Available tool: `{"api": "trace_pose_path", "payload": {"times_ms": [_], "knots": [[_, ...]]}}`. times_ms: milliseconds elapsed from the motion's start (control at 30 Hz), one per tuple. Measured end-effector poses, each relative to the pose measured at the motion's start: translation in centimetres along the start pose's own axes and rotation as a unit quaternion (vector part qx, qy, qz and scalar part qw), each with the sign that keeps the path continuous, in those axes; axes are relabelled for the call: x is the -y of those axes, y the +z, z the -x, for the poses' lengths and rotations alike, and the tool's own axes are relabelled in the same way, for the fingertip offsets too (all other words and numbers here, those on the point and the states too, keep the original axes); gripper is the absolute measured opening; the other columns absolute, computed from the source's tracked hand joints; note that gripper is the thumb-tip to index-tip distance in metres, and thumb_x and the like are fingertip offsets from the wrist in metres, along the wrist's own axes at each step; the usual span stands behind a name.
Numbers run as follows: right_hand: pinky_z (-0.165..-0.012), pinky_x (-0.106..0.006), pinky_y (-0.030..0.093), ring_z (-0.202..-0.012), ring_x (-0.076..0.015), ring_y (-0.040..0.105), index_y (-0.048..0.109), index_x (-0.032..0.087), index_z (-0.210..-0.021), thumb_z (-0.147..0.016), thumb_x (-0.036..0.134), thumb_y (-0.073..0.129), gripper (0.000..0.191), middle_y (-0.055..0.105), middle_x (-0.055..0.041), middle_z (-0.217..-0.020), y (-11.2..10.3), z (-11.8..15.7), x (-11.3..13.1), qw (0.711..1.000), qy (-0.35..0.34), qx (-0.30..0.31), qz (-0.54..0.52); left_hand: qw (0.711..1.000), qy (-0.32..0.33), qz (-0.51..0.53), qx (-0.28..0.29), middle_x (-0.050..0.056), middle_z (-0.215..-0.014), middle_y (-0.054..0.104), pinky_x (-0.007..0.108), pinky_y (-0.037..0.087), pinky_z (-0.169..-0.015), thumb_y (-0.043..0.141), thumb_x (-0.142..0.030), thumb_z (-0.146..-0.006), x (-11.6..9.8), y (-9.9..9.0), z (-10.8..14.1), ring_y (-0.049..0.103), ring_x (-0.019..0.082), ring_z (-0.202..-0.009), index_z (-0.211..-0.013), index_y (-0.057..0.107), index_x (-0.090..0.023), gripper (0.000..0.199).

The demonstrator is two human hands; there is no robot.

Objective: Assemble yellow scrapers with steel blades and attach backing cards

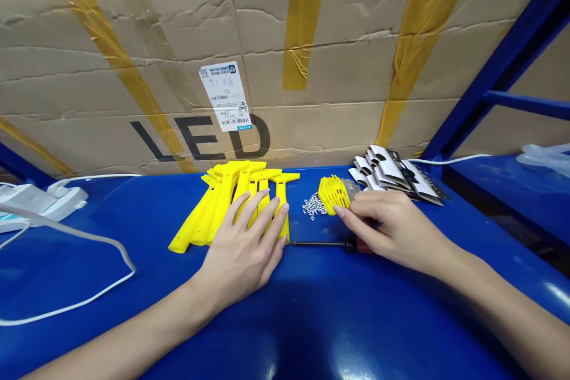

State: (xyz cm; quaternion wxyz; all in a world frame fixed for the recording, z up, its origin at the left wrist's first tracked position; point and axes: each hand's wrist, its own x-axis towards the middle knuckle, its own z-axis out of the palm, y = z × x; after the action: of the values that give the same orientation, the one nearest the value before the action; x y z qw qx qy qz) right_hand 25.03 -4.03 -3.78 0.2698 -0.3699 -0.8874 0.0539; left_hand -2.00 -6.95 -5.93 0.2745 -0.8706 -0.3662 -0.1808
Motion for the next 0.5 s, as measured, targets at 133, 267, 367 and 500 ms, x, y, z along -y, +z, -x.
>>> {"api": "trace_pose_path", "payload": {"times_ms": [133, 267, 367, 500], "knots": [[-0.062, -0.031, 0.034, -0.056, -0.0136, 0.048, 0.050, 0.020, -0.058, -0.102, 0.030, 0.045, 0.046, 0.055, -0.0010, -0.056, 0.08, -0.11, -0.05, 1.000, 0.002, 0.006, 0.012, 1.000, 0.004, -0.001, -0.002, 0.015, -0.133, 0.067, 0.058, 0.044, -0.108, 0.052, -0.028, -0.097, -0.11, 0.11, -0.05, 0.054, 0.039, -0.127, -0.132, 0.065, -0.007, 0.043], [-0.062, -0.030, 0.035, -0.058, -0.0140, 0.050, 0.049, 0.020, -0.061, -0.102, 0.030, 0.045, 0.043, 0.056, -0.0013, -0.058, 0.19, -0.02, -0.11, 1.000, 0.002, 0.005, 0.017, 1.000, 0.007, -0.001, 0.005, 0.016, -0.131, 0.068, 0.058, 0.045, -0.107, 0.052, -0.028, -0.097, -0.12, 0.12, -0.14, 0.055, 0.040, -0.127, -0.131, 0.066, -0.007, 0.042], [-0.061, -0.028, 0.037, -0.061, -0.0143, 0.055, 0.055, 0.020, -0.072, -0.100, 0.028, 0.050, 0.030, 0.061, -0.0012, -0.064, 0.24, 0.13, -0.10, 1.000, 0.012, -0.005, 0.007, 1.000, 0.008, 0.004, 0.005, 0.015, -0.130, 0.068, 0.058, 0.045, -0.107, 0.052, -0.028, -0.097, -0.12, 0.10, -0.18, 0.055, 0.040, -0.127, -0.130, 0.066, -0.007, 0.042], [-0.060, -0.027, 0.041, -0.062, -0.0138, 0.058, 0.062, 0.020, -0.085, -0.096, 0.023, 0.055, 0.014, 0.066, -0.0012, -0.071, 0.28, 0.29, -0.11, 1.000, 0.011, -0.013, -0.003, 1.000, 0.006, 0.006, 0.004, 0.015, -0.128, 0.069, 0.057, 0.045, -0.107, 0.051, -0.028, -0.097, -0.17, 0.06, -0.17, 0.056, 0.039, -0.126, -0.129, 0.067, -0.006, 0.042]]}}
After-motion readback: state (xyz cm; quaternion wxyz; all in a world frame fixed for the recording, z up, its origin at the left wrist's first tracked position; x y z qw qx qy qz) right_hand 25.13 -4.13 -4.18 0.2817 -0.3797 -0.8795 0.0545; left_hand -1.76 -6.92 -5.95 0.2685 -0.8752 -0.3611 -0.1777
